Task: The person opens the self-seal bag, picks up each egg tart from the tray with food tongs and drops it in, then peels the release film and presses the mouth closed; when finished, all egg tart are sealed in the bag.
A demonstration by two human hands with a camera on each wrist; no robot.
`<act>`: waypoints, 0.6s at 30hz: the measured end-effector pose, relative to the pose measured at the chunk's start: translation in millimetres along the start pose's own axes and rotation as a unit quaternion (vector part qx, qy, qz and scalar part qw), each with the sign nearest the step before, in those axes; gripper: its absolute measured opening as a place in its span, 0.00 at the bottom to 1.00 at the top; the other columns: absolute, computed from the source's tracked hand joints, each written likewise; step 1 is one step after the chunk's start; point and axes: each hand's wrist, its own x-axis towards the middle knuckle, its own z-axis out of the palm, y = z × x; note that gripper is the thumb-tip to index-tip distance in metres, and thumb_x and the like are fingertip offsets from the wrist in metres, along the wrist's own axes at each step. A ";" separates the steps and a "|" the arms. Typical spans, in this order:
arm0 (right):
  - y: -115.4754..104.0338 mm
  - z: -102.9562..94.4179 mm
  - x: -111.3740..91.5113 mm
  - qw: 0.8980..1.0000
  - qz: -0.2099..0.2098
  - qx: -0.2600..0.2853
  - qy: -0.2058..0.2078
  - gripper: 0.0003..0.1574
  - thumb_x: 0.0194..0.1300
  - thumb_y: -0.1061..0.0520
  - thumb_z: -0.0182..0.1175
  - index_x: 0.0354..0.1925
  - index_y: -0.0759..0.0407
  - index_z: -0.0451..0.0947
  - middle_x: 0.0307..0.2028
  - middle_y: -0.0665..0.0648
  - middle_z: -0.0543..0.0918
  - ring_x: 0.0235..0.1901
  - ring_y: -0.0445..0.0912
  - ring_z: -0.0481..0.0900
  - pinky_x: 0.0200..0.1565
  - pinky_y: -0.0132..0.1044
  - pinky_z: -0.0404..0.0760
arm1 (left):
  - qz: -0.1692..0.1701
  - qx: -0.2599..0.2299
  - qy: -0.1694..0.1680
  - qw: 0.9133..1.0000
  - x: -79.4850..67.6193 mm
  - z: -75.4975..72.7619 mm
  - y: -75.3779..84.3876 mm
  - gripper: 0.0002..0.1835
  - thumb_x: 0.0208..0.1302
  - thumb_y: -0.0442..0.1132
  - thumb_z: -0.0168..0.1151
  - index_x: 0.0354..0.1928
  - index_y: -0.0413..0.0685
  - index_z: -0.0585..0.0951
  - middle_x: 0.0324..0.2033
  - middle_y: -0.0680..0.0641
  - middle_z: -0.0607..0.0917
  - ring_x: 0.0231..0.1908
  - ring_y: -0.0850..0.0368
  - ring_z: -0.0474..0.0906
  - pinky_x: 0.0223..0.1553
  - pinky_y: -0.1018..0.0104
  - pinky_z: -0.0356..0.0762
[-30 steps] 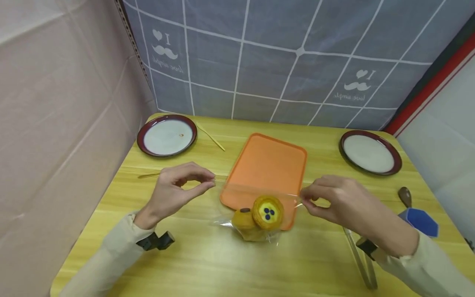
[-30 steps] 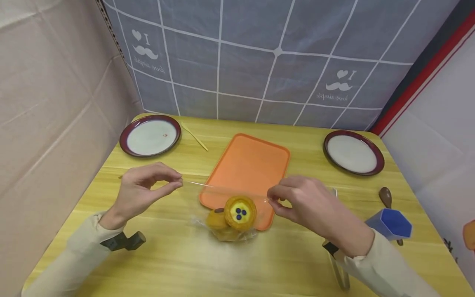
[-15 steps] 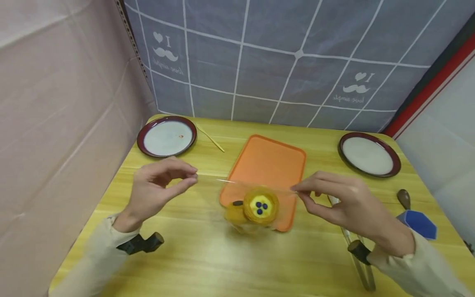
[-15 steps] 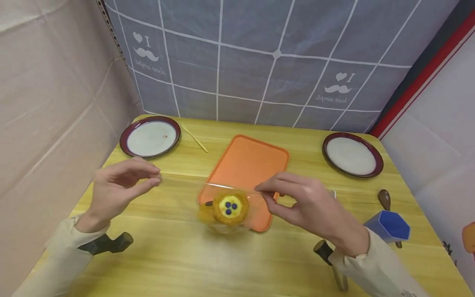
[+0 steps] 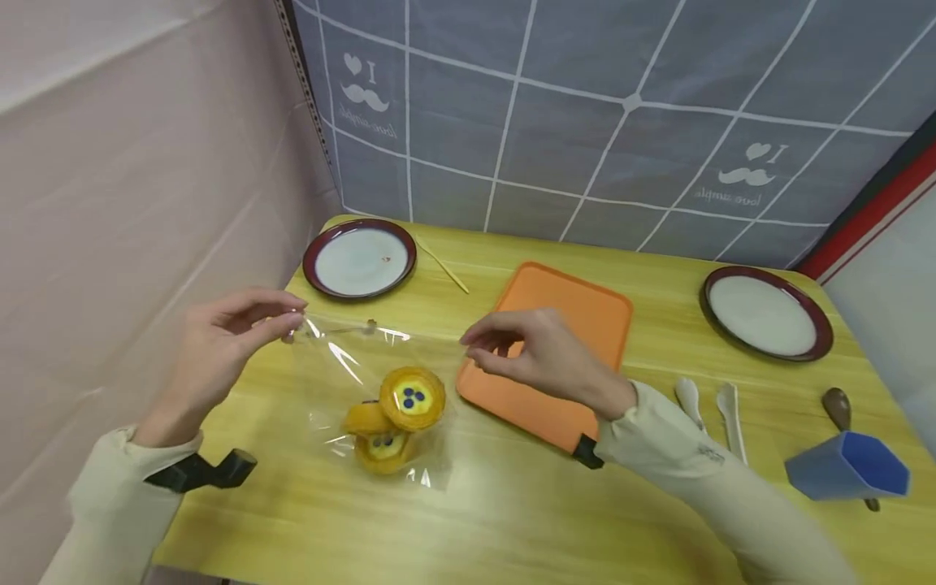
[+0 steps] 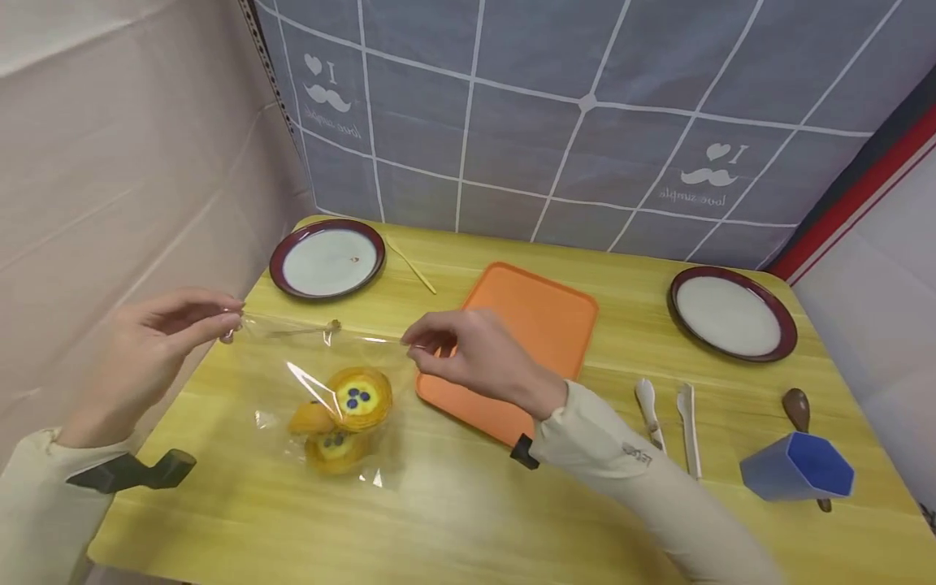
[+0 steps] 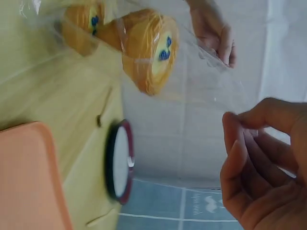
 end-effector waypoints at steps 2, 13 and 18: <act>10.6 9.7 8.0 1.000 0.027 -0.012 0.003 0.08 0.59 0.50 0.57 0.38 0.44 0.79 0.30 0.39 0.81 0.29 0.28 0.76 0.30 0.24 0.77 | -0.019 0.031 0.002 0.999 5.3 0.0 -14.0 0.12 0.52 0.29 0.62 0.40 0.32 0.79 0.30 0.52 0.85 0.26 0.59 0.78 0.29 0.73 0.78; 28.1 27.7 16.4 1.000 0.018 -0.015 0.018 0.10 0.59 0.53 0.56 0.40 0.50 0.79 0.32 0.45 0.83 0.30 0.32 0.79 0.30 0.25 0.78 | 0.001 0.065 0.018 0.998 6.9 3.6 -42.5 0.09 0.53 0.29 0.61 0.39 0.35 0.80 0.32 0.52 0.84 0.30 0.62 0.79 0.32 0.76 0.79; 25.5 18.7 12.9 0.999 0.003 -0.040 0.013 0.15 0.61 0.52 0.55 0.47 0.52 0.76 0.40 0.48 0.82 0.33 0.35 0.79 0.33 0.27 0.78 | 0.067 0.115 0.037 0.990 9.8 12.8 -17.2 0.14 0.52 0.26 0.61 0.43 0.37 0.79 0.40 0.47 0.81 0.40 0.64 0.76 0.41 0.79 0.75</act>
